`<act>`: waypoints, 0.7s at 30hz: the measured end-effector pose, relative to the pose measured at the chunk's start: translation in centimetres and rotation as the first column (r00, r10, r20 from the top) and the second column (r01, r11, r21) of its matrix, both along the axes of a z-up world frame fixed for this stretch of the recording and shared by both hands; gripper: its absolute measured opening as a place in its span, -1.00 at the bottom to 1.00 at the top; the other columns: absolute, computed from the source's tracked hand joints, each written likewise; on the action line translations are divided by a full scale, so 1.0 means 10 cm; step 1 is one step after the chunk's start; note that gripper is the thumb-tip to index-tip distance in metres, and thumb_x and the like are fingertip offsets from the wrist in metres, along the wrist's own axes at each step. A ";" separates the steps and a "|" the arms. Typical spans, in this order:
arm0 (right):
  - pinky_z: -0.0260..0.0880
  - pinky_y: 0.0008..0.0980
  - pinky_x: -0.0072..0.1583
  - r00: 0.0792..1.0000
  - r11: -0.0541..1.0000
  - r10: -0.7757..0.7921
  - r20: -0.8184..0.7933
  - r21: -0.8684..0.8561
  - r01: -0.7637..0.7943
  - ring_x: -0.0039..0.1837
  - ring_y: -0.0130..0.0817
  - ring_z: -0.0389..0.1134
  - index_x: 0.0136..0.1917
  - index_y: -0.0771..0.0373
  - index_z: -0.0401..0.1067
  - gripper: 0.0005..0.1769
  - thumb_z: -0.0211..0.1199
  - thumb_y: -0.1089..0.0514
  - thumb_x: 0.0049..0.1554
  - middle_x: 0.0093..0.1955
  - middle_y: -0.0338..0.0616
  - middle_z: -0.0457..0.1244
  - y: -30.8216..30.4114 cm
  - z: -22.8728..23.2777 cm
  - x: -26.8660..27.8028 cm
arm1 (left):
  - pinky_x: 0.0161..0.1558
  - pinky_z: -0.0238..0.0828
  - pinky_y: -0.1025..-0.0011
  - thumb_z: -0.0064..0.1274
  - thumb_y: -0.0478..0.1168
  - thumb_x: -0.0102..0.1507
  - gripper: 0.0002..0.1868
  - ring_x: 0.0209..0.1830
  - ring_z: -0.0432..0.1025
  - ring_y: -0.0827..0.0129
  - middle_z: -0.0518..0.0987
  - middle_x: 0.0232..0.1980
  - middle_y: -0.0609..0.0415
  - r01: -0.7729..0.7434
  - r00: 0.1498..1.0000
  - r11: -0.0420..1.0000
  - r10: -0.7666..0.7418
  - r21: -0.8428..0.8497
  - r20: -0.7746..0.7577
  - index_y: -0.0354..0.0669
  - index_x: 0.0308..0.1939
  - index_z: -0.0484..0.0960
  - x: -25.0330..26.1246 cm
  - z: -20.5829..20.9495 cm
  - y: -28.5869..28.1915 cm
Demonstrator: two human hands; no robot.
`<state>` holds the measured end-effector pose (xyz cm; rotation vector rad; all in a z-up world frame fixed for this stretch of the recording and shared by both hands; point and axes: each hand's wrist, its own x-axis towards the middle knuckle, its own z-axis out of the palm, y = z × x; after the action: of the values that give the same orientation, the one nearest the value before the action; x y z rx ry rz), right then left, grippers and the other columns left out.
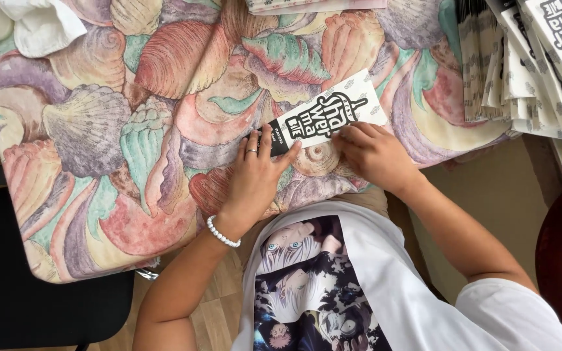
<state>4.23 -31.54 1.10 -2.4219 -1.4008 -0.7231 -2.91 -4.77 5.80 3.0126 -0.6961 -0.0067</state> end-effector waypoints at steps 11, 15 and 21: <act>0.44 -0.31 0.02 0.989 0.990 -0.139 -0.050 0.015 0.140 0.04 -0.18 0.41 -0.07 0.24 0.60 -0.87 0.25 0.26 0.13 -0.03 -0.11 0.32 -0.40 -0.13 0.06 | 0.16 0.45 0.15 -0.03 -0.45 0.29 -0.67 0.28 0.39 -0.01 0.48 0.21 -0.22 -0.152 0.986 0.934 0.167 -0.323 0.019 -0.08 0.07 0.67 0.08 -0.20 0.12; 0.42 -0.30 -0.01 0.990 0.991 -0.131 -0.056 0.022 0.132 0.01 -0.16 0.40 -0.10 0.28 0.60 -0.87 0.25 0.29 0.11 -0.07 -0.08 0.31 -0.35 -0.04 0.05 | 0.18 0.42 0.05 -0.02 -0.45 0.28 -0.62 0.29 0.36 -0.09 0.46 0.24 -0.28 -0.099 0.994 0.957 0.105 -0.272 0.005 -0.07 0.13 0.67 0.08 -0.20 0.13; 0.44 -0.31 0.02 0.989 0.991 -0.127 -0.079 0.041 0.131 0.05 -0.14 0.41 -0.02 0.28 0.60 -0.87 0.26 0.31 0.19 -0.02 -0.05 0.33 -0.32 0.00 0.01 | 0.22 0.39 0.03 0.01 -0.41 0.29 -0.62 0.32 0.34 -0.11 0.47 0.26 -0.25 -0.076 0.996 0.958 0.085 -0.277 0.019 -0.04 0.15 0.68 0.03 -0.34 0.21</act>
<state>4.30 -34.79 1.11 -2.4941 -1.1947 -0.6761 -2.60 -2.70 2.41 2.7744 -0.5256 0.1288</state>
